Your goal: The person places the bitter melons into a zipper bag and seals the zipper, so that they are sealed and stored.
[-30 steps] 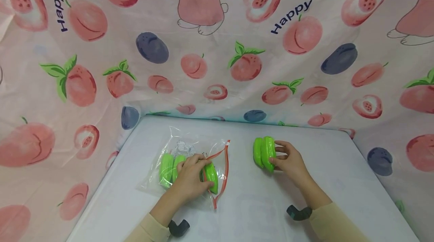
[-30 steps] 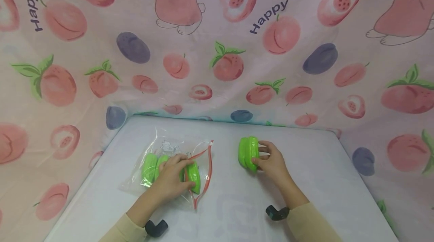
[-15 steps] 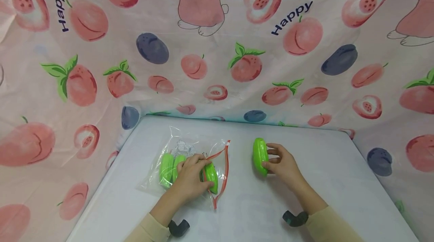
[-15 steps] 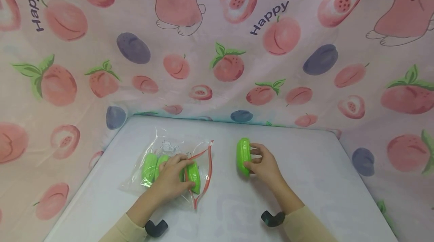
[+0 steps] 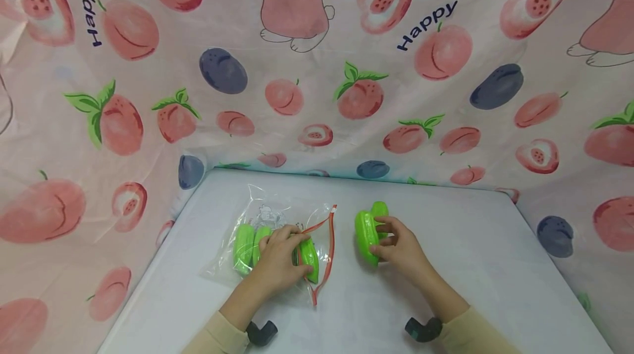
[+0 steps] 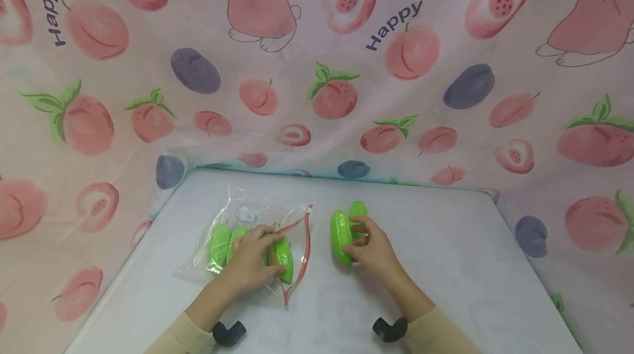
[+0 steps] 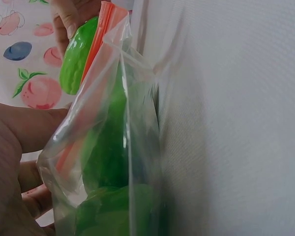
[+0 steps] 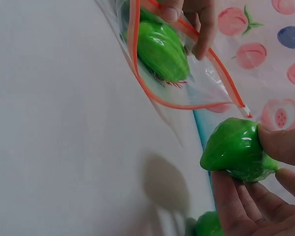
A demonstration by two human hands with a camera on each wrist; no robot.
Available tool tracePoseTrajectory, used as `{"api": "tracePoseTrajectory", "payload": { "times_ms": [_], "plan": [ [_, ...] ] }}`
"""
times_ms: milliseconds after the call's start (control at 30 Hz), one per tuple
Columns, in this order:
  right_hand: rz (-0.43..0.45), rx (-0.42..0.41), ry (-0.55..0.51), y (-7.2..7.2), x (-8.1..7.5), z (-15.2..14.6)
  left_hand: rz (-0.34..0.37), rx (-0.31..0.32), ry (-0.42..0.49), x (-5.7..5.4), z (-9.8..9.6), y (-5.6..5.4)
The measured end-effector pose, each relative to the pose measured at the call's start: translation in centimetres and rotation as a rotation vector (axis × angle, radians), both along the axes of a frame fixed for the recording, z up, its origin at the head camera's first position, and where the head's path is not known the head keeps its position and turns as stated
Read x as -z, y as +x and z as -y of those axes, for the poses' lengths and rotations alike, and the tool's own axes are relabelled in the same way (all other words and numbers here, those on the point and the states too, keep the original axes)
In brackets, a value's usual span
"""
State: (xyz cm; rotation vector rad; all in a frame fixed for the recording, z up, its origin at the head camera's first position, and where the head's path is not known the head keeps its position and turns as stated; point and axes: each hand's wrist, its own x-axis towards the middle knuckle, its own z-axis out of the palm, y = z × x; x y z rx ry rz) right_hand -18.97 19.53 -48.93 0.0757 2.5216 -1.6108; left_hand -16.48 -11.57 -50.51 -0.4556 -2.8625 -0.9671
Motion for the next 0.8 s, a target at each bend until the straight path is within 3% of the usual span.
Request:
{"api": "tracePoseTrajectory", "payload": {
  "times_ms": [800],
  "plan": [
    [-0.004,-0.050,-0.070,2.0,1.5,4.6,-0.016,0.001,-0.007,0.3,0.0,0.0]
  ]
}}
